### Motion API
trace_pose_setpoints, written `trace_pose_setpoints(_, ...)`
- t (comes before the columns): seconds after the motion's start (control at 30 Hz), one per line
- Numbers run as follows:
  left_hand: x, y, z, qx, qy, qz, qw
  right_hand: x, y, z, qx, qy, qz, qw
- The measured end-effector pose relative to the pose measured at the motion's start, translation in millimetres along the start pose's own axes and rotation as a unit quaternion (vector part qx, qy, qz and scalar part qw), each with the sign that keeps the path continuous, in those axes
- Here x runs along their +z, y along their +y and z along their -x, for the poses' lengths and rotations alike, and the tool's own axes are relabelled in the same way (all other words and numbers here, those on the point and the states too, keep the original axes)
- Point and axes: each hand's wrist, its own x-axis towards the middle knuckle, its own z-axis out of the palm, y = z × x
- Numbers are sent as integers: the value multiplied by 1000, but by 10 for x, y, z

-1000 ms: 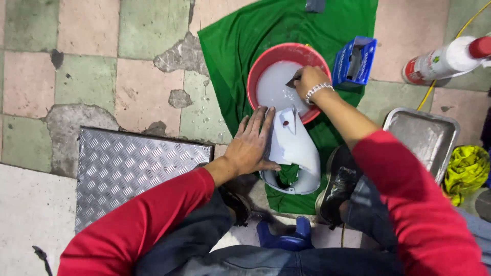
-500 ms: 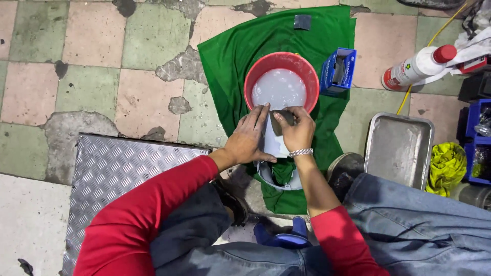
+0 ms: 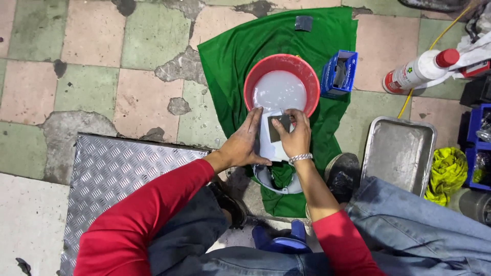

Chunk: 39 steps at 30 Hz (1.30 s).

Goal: The person sits on a low stool and sands a white plastic part using a sanding block. They repeatedly dip the sanding block into a red bucket of water and continue sanding different areas of the part, including the interior and exterior surfaces.

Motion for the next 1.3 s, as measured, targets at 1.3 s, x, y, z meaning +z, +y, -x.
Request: trace_pose_setpoints(1.3,542,-608,-591,-240,402,148,871,173,-131,-313,-172,-280,175,928)
